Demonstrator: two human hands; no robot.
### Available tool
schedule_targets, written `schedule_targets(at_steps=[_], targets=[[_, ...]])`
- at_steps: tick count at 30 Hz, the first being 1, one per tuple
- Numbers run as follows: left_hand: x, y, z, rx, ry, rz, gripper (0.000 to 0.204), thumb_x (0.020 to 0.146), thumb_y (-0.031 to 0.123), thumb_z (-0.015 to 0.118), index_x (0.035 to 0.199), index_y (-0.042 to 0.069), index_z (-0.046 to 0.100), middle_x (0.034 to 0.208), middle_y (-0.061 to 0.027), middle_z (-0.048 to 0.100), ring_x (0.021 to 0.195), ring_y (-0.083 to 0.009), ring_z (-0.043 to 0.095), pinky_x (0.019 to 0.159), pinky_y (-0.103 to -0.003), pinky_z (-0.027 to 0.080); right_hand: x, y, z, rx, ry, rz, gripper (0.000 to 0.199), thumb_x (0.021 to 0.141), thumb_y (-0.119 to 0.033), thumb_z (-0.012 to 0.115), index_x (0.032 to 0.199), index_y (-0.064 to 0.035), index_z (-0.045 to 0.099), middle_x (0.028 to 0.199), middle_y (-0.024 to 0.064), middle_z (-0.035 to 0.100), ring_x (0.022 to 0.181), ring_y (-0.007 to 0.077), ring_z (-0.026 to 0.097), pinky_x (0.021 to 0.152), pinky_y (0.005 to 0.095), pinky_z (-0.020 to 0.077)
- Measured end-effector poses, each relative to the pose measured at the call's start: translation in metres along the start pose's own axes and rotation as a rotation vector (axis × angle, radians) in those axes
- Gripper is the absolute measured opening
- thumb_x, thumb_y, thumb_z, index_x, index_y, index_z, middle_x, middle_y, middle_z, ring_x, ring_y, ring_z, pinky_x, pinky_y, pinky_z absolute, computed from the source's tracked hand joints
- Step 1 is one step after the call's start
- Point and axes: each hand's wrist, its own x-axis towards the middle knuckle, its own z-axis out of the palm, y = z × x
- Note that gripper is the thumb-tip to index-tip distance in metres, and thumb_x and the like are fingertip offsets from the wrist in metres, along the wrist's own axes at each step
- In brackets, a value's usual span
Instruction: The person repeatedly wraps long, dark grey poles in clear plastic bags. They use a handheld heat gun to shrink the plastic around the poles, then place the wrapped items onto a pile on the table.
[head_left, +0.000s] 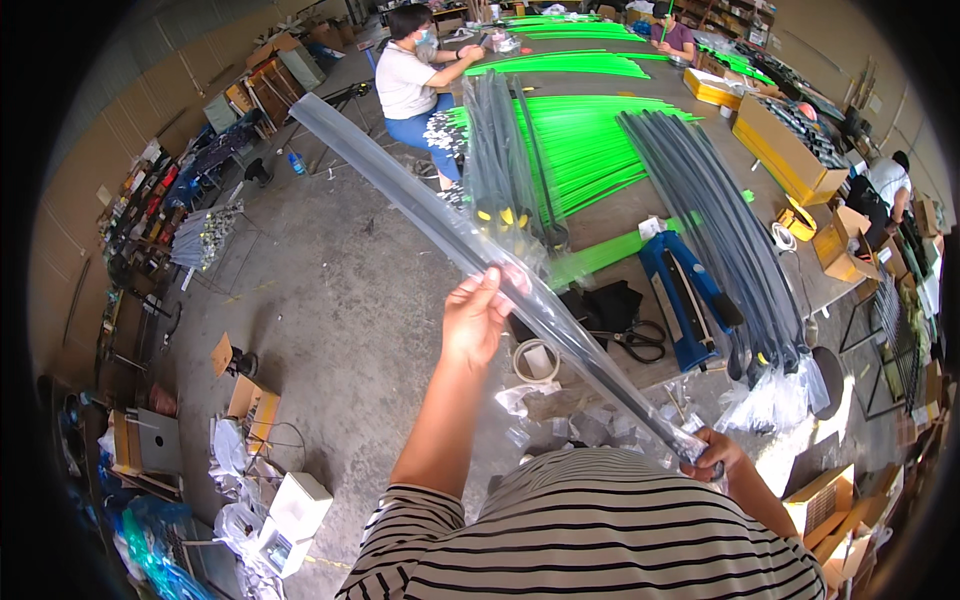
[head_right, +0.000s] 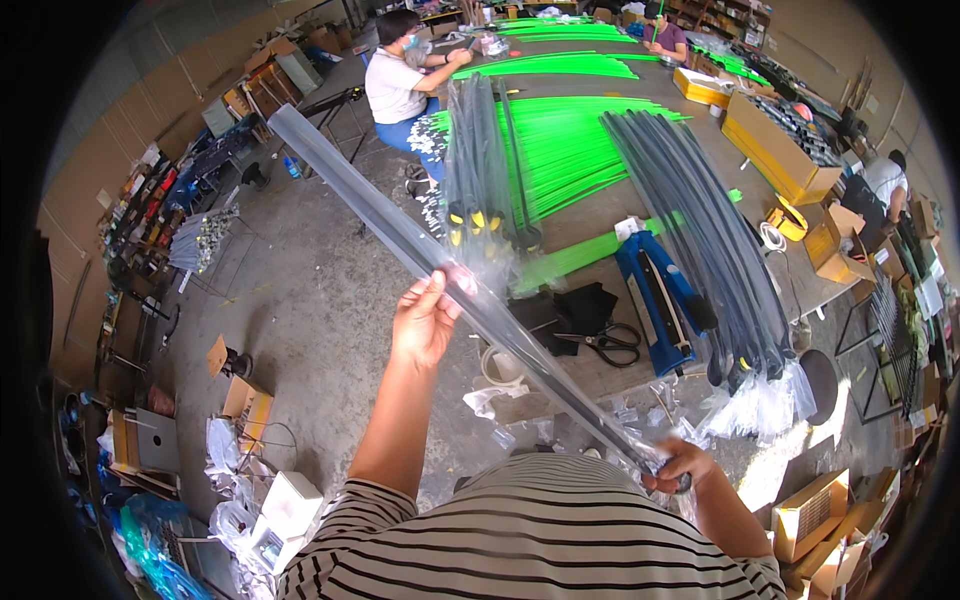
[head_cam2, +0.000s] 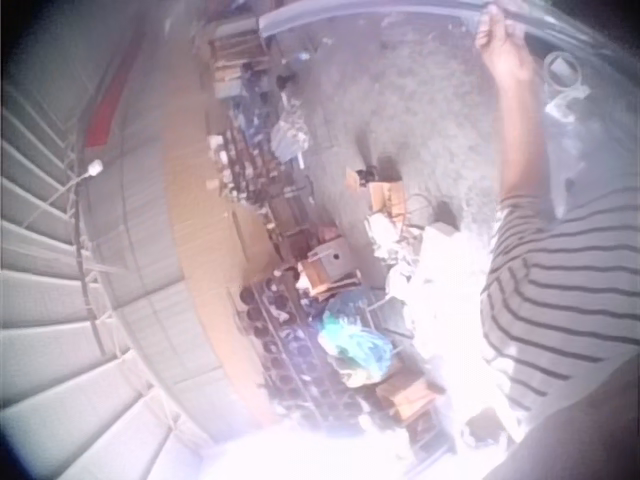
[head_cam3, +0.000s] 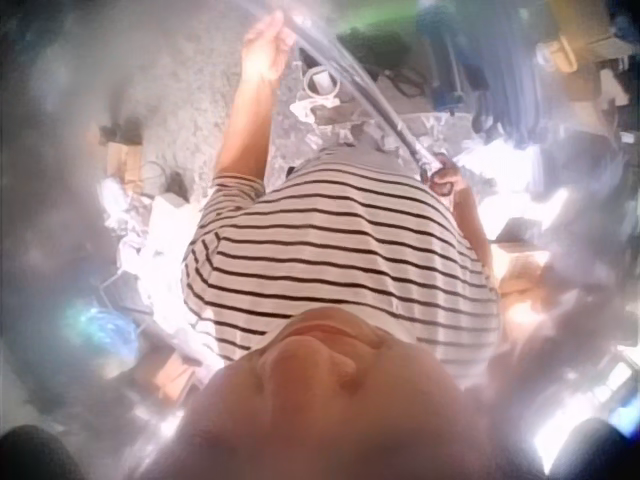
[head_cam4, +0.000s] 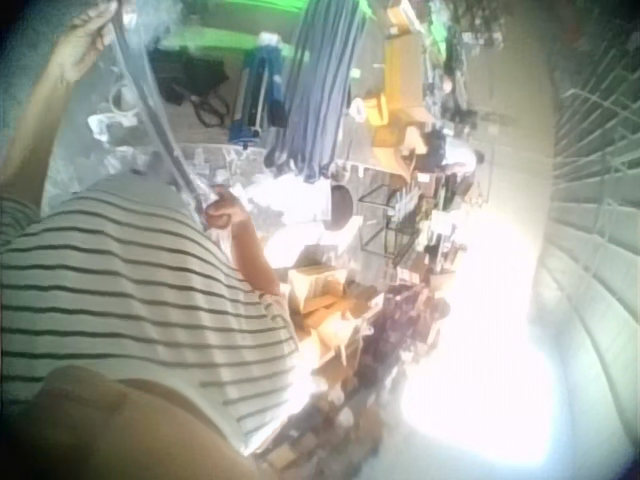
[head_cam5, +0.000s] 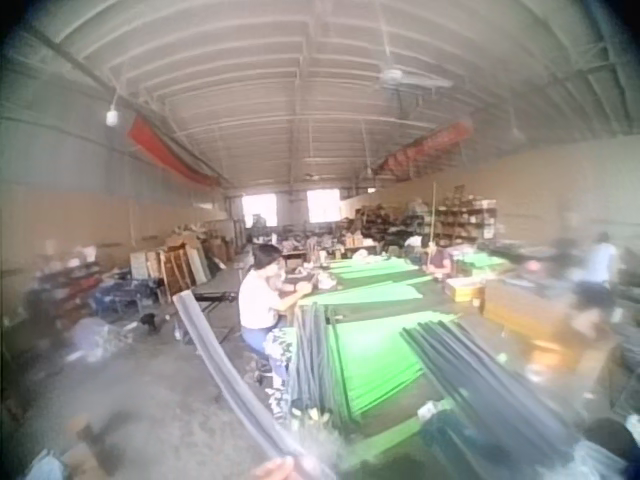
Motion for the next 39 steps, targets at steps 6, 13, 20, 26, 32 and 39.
schedule_targets(at_steps=[6, 13, 20, 26, 32, 39], targets=[[-0.037, -0.068, 0.012, -0.019, 0.023, -0.159, 0.010, 0.081, 0.007, 0.056, 0.088, 0.001, 0.060, 0.090, -0.0146, 0.062, 0.088, -0.0255, 0.060, 0.077, -0.035, 0.050, 0.015, -0.027, 0.004, -0.113, 0.122, 0.001, 0.038, 0.064, -0.005, 0.061, 0.092, 0.0164, 0.048, 0.072, 0.0167, 0.053, 0.043, 0.0111, 0.046, 0.037, 0.0229, 0.0358], [-0.052, -0.102, 0.031, 0.026, -0.120, -0.288, 0.016, 0.079, -0.001, 0.054, 0.095, 0.001, 0.057, 0.094, -0.0134, 0.060, 0.090, -0.0250, 0.058, 0.082, -0.037, 0.048, 0.021, -0.049, 0.001, -0.084, 0.136, -0.017, 0.043, 0.066, -0.006, 0.060, 0.100, 0.0153, 0.045, 0.076, 0.0193, 0.054, 0.043, 0.0110, 0.047, 0.037, 0.0223, 0.0370], [-0.046, -0.109, 0.037, 0.107, -0.059, -0.292, 0.013, 0.078, -0.002, 0.054, 0.090, 0.003, 0.058, 0.090, -0.0133, 0.061, 0.083, -0.0253, 0.060, 0.075, -0.036, 0.050, 0.022, -0.062, -0.022, -0.152, 0.030, -0.025, 0.035, 0.078, -0.023, 0.057, 0.094, 0.0078, 0.053, 0.079, 0.0199, 0.058, 0.045, 0.0110, 0.051, 0.037, 0.0175, 0.0373], [-0.034, -0.081, 0.007, 0.167, 0.131, -0.219, 0.013, 0.077, 0.001, 0.058, 0.090, 0.001, 0.056, 0.088, -0.0101, 0.061, 0.085, -0.0225, 0.059, 0.082, -0.037, 0.047, -0.019, -0.079, -0.028, -0.448, 0.488, -0.363, 0.073, 0.082, -0.060, 0.034, 0.117, 0.0038, 0.044, 0.110, 0.0181, 0.053, 0.102, 0.0246, 0.052, 0.087, 0.0368, 0.0401], [-0.034, -0.071, -0.025, 0.188, 0.272, -0.215, 0.014, 0.078, 0.003, 0.059, 0.091, 0.000, 0.056, 0.092, -0.0101, 0.060, 0.088, -0.0207, 0.058, 0.085, -0.036, 0.046, -0.050, -0.053, -0.015, -0.628, 0.601, -0.469, 0.078, 0.072, -0.055, 0.058, 0.118, 0.0059, 0.042, 0.110, 0.0191, 0.053, 0.103, 0.0258, 0.051, 0.089, 0.0368, 0.0387], [-0.033, -0.059, -0.043, 0.211, 0.335, -0.165, 0.017, 0.081, 0.005, 0.054, 0.096, -0.003, 0.053, 0.098, -0.0116, 0.059, 0.092, -0.0206, 0.057, 0.086, -0.033, 0.046, -0.053, -0.053, -0.022, -0.392, 1.277, -0.796, 0.045, 0.075, -0.040, 0.062, 0.087, 0.0027, 0.060, 0.076, 0.0084, 0.061, 0.068, 0.0139, 0.056, 0.061, 0.0250, 0.0449]])
